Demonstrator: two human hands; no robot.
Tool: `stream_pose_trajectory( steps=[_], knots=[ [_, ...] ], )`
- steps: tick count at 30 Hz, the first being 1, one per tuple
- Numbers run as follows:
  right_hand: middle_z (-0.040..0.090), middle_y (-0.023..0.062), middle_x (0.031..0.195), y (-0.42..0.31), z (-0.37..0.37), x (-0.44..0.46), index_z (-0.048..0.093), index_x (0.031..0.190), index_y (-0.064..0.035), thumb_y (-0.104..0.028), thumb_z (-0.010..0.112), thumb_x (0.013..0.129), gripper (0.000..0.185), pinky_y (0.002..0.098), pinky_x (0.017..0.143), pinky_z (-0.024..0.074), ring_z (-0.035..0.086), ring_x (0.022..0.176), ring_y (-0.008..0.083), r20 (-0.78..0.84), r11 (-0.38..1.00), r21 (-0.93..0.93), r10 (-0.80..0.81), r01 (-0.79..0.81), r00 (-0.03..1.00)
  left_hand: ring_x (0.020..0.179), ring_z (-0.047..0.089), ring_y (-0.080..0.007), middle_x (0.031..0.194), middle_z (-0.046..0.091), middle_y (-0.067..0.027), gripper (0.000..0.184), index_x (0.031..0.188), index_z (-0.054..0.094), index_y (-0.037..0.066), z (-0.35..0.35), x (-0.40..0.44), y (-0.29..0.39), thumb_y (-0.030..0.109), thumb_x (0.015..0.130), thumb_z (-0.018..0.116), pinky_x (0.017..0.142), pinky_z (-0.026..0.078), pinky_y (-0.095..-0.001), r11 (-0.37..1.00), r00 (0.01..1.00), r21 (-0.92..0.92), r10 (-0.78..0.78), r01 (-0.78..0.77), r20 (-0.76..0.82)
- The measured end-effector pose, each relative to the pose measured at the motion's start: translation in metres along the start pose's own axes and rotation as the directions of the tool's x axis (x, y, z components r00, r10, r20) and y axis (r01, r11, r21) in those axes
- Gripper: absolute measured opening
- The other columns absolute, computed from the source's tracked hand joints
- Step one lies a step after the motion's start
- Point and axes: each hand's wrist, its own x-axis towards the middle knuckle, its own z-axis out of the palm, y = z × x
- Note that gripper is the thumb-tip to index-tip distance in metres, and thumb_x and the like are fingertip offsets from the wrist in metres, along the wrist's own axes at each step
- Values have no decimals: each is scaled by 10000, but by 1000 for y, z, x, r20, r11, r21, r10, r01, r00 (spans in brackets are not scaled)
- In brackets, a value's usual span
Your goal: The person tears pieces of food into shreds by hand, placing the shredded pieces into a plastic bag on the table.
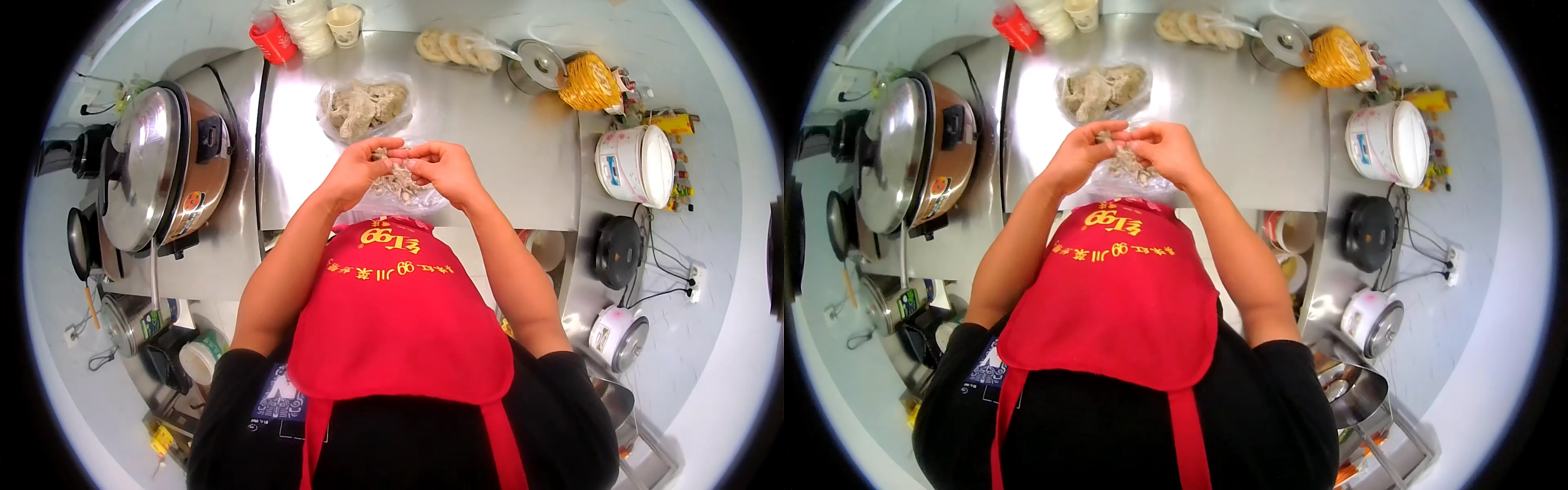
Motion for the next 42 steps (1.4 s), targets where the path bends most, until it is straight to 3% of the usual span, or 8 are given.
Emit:
stream_pose_trajectory(
  steps=[9,14,17,23,31,35,38,42],
  knots=[
    [664,56,827,23,-7,-2,663,988,36,-40,648,879,134,249,628,495,592,700,101,-51,995,-102,-1,-5,999,948,631,-142,1091,649,-109,328,1170,551,-41,-2,-7,1,-9,865,666,836,540,-277,992,956,-44,101,-118,-276],
    [692,59,866,33,-16,-2,672,1094,-10,-86,648,871,236,279,682,510,610,720,122,6,853,-512,-112,100,994,1044,645,-208,1178,638,-153,293,1192,546,-25,-7,-5,0,10,909,613,880,524,-285,989,969,-136,19,-54,-245],
    [700,74,953,17,-11,-7,655,1158,-31,-113,648,868,301,294,716,515,619,765,133,8,760,-649,-30,28,1000,1030,643,-174,1145,657,-118,307,1233,535,-6,-6,-3,-2,-23,927,559,857,530,-279,989,970,-106,74,-101,-232],
    [693,109,1004,3,10,-8,655,1155,-63,-98,678,827,330,312,751,519,642,829,165,116,975,-168,-127,146,985,1093,614,-193,1238,619,-146,377,1271,528,-2,-6,0,-1,-36,899,578,896,510,-306,991,982,-38,125,-132,-145],
    [681,42,858,10,17,0,680,1007,-1,-75,695,837,186,270,697,505,603,748,110,110,944,-306,-97,127,989,1003,613,-172,1155,641,-152,570,1324,435,-56,-3,-2,-2,-56,813,689,865,509,-285,998,985,62,41,-31,-166],
    [700,65,802,-2,15,-10,696,950,0,-89,693,839,143,269,666,510,625,701,120,31,838,-521,-172,163,985,971,618,-161,1115,651,-144,561,1318,426,-73,-1,-6,5,-45,823,688,844,517,-277,990,981,140,59,-33,-185],
    [715,91,829,7,6,-5,702,971,-3,-111,693,833,176,273,675,516,648,712,128,-121,815,-539,-328,215,937,951,626,-162,1077,655,-129,558,1315,423,-74,-1,-9,10,-50,824,685,825,523,-274,991,982,133,35,-10,-185],
    [722,112,873,15,-1,-5,704,1037,-27,-118,692,831,226,279,682,524,664,730,134,-96,840,-498,-301,216,949,918,640,-168,1054,653,-114,401,1221,520,-63,-10,-8,3,-18,851,670,809,532,-279,990,984,141,31,-6,-175]
  ],
)
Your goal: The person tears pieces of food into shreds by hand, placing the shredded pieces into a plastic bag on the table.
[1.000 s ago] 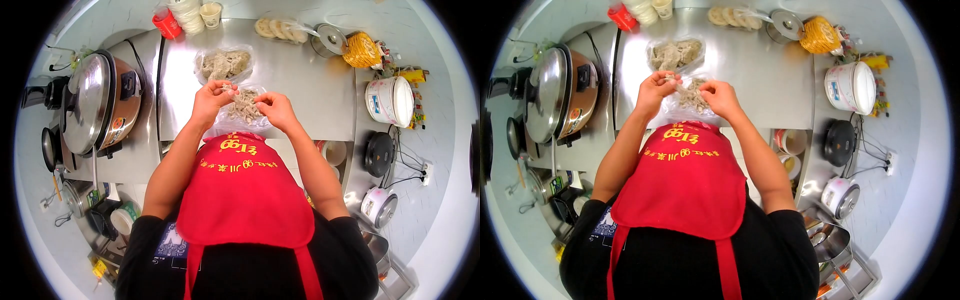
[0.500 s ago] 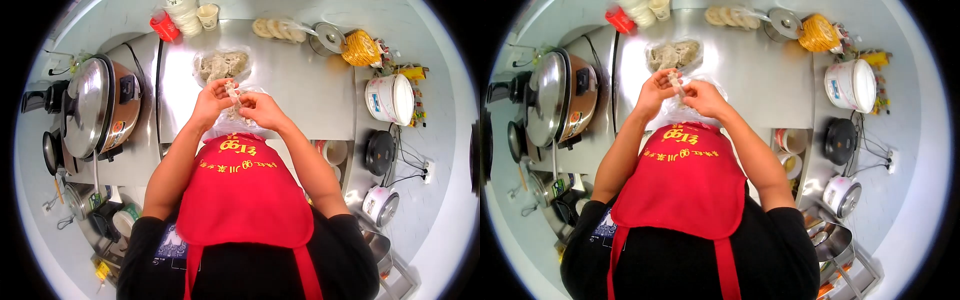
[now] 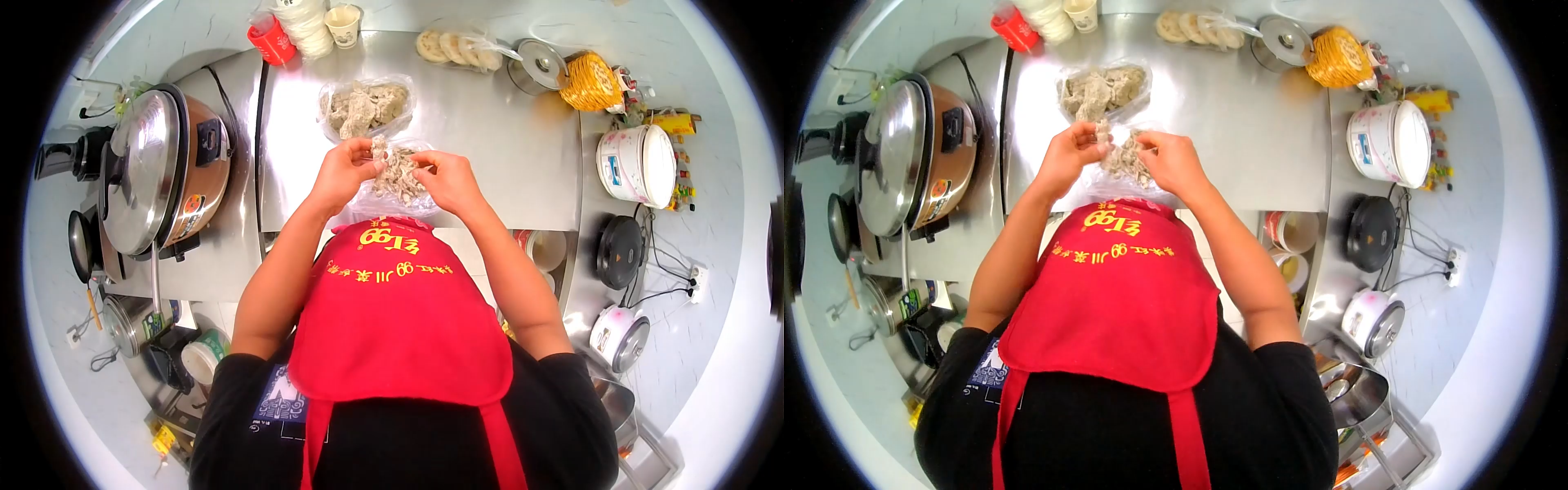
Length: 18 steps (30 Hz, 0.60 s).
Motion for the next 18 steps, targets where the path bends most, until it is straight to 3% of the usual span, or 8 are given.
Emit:
stream_pose_trajectory(
  steps=[3,5,8,10,12,15,18],
  knots=[
    [718,99,866,-4,2,-2,697,1076,-13,-121,693,846,253,270,669,524,648,711,128,35,995,-100,25,-21,999,892,647,-169,1023,654,-103,277,1129,582,-45,3,3,-6,3,868,659,785,541,-288,997,999,-71,-43,43,-5],
    [714,116,824,-12,6,0,702,974,13,-156,693,833,221,297,663,524,671,711,174,91,955,258,129,-148,988,874,650,-168,999,656,-95,218,1082,605,-35,7,0,-5,11,874,653,769,545,-292,987,997,-139,-78,76,-7],
    [670,64,743,-25,4,4,693,920,44,-142,704,838,204,269,594,488,604,651,112,200,881,393,197,-263,960,828,649,-155,932,663,-80,190,1027,612,-26,10,-1,-1,23,858,682,734,549,-295,982,993,-151,-106,114,56],
    [649,54,722,-26,3,4,687,894,47,-131,711,833,190,262,571,471,579,631,105,218,852,443,199,-279,955,774,644,-143,861,668,-75,181,971,619,-31,12,-2,2,33,829,710,701,543,-282,997,998,35,-67,66,19],
    [627,45,701,-24,3,4,682,868,50,-120,718,829,178,256,548,454,554,611,98,246,820,488,199,-299,949,754,641,-140,839,667,-76,182,953,619,-33,13,-4,8,30,813,716,688,538,-276,995,998,76,-69,68,7],
    [660,55,777,-14,4,8,682,890,31,-90,747,811,158,257,606,502,597,659,109,319,790,502,208,-351,925,723,638,-137,804,664,-77,169,919,619,-36,14,-6,13,20,790,713,666,527,-263,990,997,118,-83,83,0],
    [618,41,692,-6,14,9,667,806,34,-57,697,754,109,258,532,432,545,606,99,272,770,543,215,-334,938,701,633,-134,785,660,-76,132,880,619,-34,13,-7,15,9,781,695,652,517,-254,988,996,128,-91,88,20]
  ],
)
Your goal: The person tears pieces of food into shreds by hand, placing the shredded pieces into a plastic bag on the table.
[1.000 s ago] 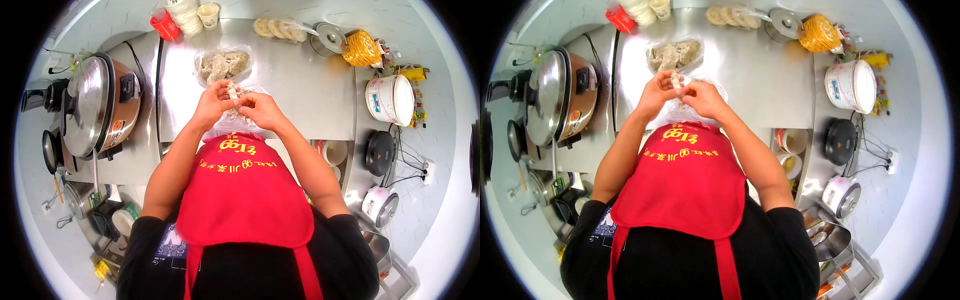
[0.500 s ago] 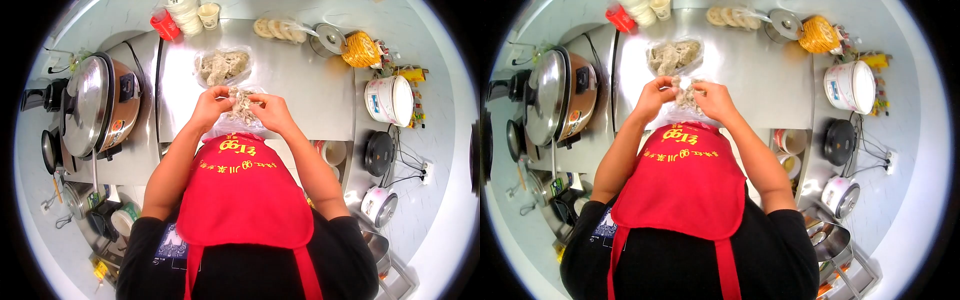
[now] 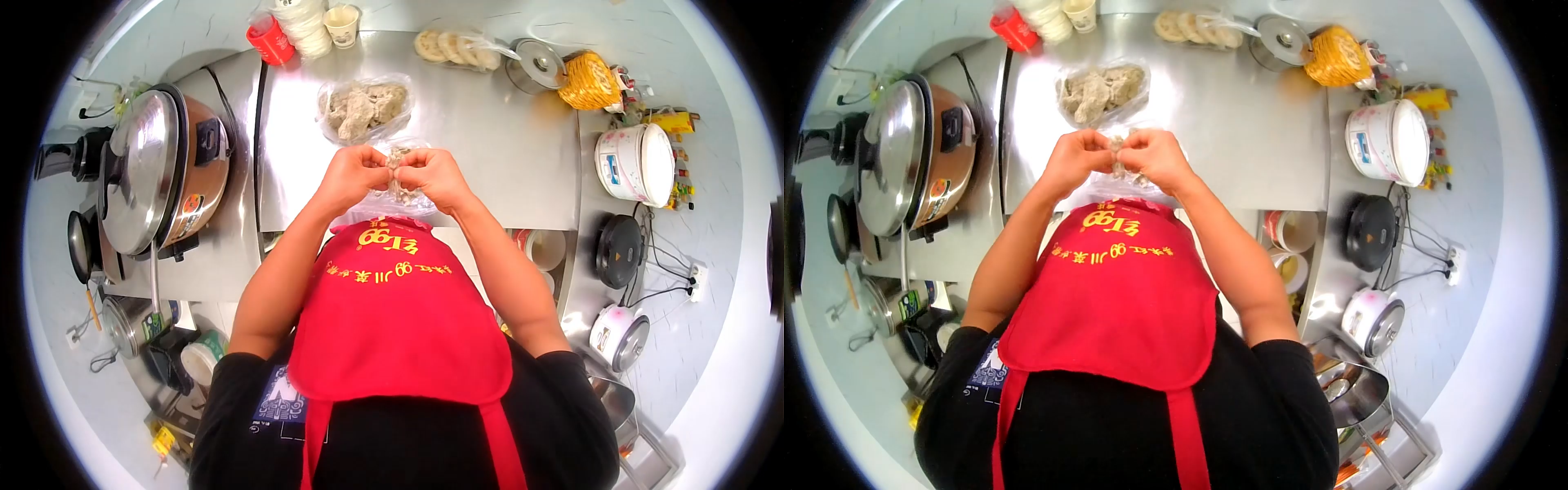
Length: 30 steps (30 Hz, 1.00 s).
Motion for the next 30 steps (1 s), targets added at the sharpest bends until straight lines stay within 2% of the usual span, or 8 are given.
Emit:
stream_pose_trajectory(
  steps=[5,9,14,18,21,23,26,30],
  knots=[
    [598,14,682,18,9,3,640,753,-6,-60,673,736,65,254,526,417,520,613,79,-123,984,-128,-136,121,983,669,609,-122,761,649,-66,73,834,623,-28,5,5,-13,2,783,665,628,499,-245,999,1000,-27,29,-28,6],
    [604,-1,718,17,5,-1,632,786,-3,11,633,776,17,231,560,440,530,617,71,-127,988,-108,-124,110,984,652,585,-110,747,640,-54,62,834,623,-22,13,9,-21,7,787,651,611,482,-241,996,996,-77,36,-42,-77],
    [624,17,766,7,-7,-13,631,849,10,16,639,795,55,226,596,465,559,648,81,-78,978,173,-103,115,992,656,590,-109,750,642,-50,73,852,619,-16,2,15,-30,9,789,644,618,486,-240,993,994,-112,20,-33,-111],
    [625,22,762,3,-24,-20,634,871,16,1,659,808,69,228,606,470,564,651,87,-60,969,216,-109,119,992,673,605,-118,772,643,-51,89,865,622,-11,-9,17,-31,21,792,662,633,512,-245,985,990,-174,-15,-11,-143],
    [646,37,791,-2,-30,-23,649,923,30,-43,692,823,132,234,615,479,583,671,96,-73,973,190,-115,127,991,698,619,-132,798,640,-51,102,870,628,-14,-10,13,-27,37,803,686,650,535,-260,976,992,-218,-39,11,-121],
    [672,57,843,-7,-30,-24,661,988,47,-96,724,830,222,243,633,492,607,712,109,-67,992,-119,-59,51,996,714,629,-144,821,645,-56,112,883,631,-16,-8,9,-25,49,819,695,667,549,-272,972,994,-235,-52,28,-96],
    [688,68,876,-4,-21,-21,666,1024,56,-127,738,834,274,251,650,501,621,749,119,-74,948,-313,-73,46,995,749,638,-156,846,649,-59,148,904,636,-17,-4,5,-22,97,840,706,695,564,-294,943,994,-318,-105,96,-11],
    [687,64,860,-15,2,-20,669,1025,55,-126,736,841,266,249,652,500,610,746,113,-69,996,-79,28,-34,997,757,617,-136,835,650,-46,142,907,650,1,3,2,-20,124,847,687,704,521,-279,950,996,-299,-76,85,41]
  ],
)
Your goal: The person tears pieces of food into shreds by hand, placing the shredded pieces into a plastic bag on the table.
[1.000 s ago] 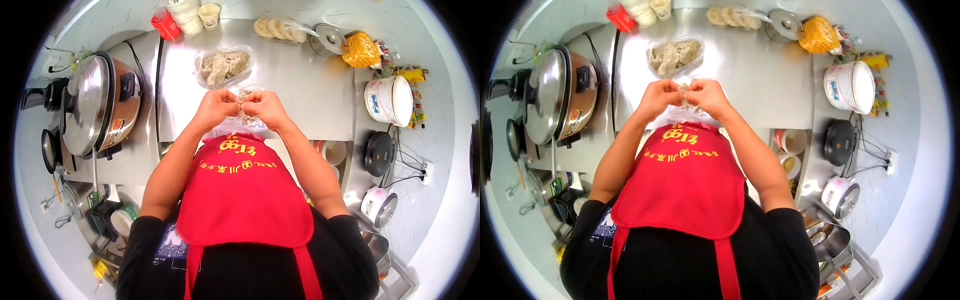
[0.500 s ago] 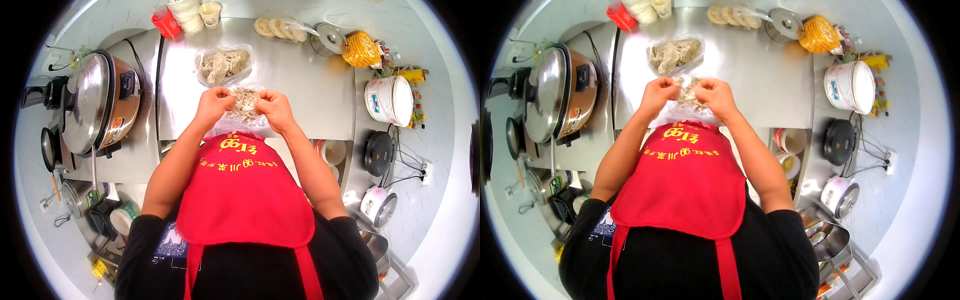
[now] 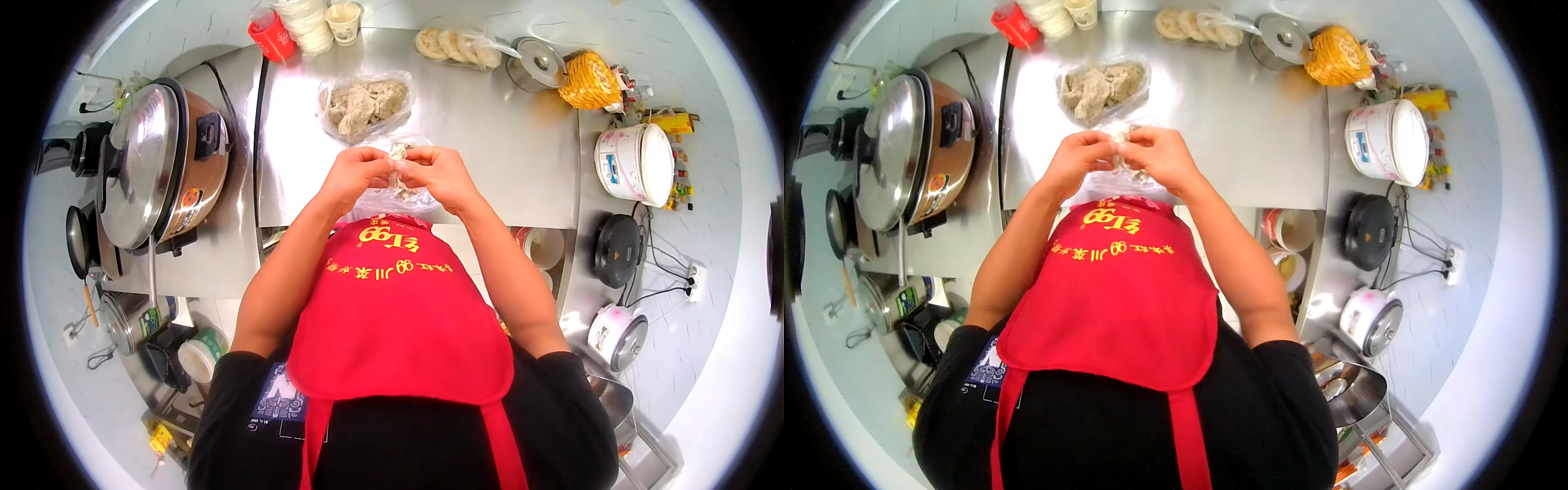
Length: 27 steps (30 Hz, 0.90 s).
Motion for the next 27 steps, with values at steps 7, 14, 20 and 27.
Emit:
stream_pose_trajectory(
  steps=[7,14,20,27],
  knots=[
    [656,53,777,22,10,11,661,915,59,-121,727,807,219,252,579,460,577,670,100,-28,985,142,-92,96,995,719,546,-95,772,619,-14,120,900,647,-1,2,-2,-1,115,869,645,686,454,-249,936,993,333,111,-116,36],
    [629,-1,729,34,4,16,655,859,22,-31,698,768,114,205,548,430,539,631,50,-207,975,-176,-173,137,963,717,554,-97,776,622,-18,115,891,628,4,6,-1,-11,116,874,648,700,461,-248,979,985,108,175,-173,-5],
    [693,60,753,38,-14,13,690,856,13,-99,709,737,164,256,628,503,623,665,104,-255,876,-480,-190,47,948,735,591,-104,797,647,-35,101,911,622,18,-9,-2,-7,106,872,653,725,483,-250,980,980,84,184,-178,-76],
    [718,124,828,56,-25,27,709,926,-6,-135,701,725,239,314,707,539,685,733,194,-207,784,-620,-186,18,960,734,607,-132,823,656,-59,211,1034,617,-28,-21,11,-29,75,853,657,693,503,-262,977,984,198,104,-75,-141]
  ],
)
